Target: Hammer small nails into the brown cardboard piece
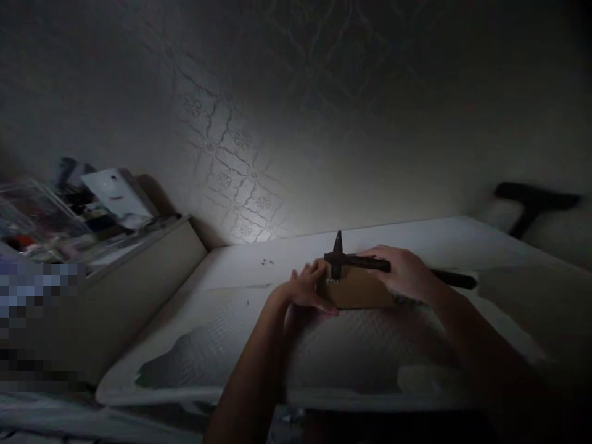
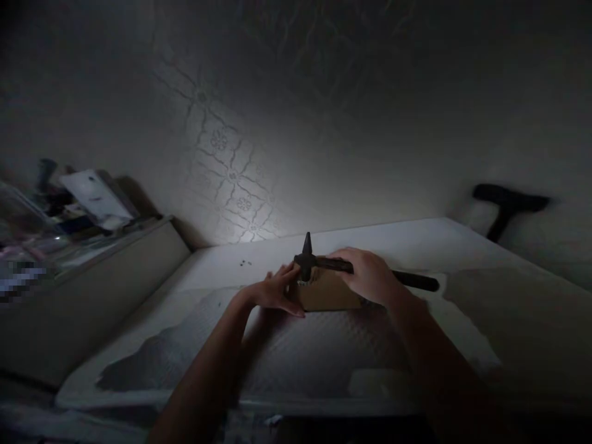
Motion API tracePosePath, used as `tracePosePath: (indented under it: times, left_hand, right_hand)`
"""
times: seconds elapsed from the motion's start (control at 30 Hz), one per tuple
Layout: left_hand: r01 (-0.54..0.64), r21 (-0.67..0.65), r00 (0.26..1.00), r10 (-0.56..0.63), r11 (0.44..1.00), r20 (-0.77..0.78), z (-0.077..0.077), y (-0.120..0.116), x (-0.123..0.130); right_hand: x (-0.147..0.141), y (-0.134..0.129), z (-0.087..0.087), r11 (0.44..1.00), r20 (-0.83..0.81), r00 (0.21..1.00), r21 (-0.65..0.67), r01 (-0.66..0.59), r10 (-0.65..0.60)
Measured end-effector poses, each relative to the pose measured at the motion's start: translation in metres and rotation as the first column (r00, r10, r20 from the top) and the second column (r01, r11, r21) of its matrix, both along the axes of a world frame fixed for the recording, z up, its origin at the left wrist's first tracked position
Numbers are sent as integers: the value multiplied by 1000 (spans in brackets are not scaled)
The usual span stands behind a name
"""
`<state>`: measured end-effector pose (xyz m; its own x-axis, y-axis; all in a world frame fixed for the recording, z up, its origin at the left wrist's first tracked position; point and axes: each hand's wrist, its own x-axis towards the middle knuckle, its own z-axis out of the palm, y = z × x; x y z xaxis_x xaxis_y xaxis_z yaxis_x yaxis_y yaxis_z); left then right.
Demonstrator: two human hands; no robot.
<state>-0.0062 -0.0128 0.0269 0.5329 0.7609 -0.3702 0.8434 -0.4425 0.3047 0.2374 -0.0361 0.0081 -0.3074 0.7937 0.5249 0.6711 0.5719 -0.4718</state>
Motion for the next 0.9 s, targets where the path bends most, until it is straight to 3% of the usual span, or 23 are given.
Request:
tracePosePath:
  times: [0.9]
  left_hand:
    - [12, 12, 1000, -13, 1000, 8, -2, 2, -1]
  right_hand:
    - [2, 1, 0, 999, -24, 999, 15, 35, -35]
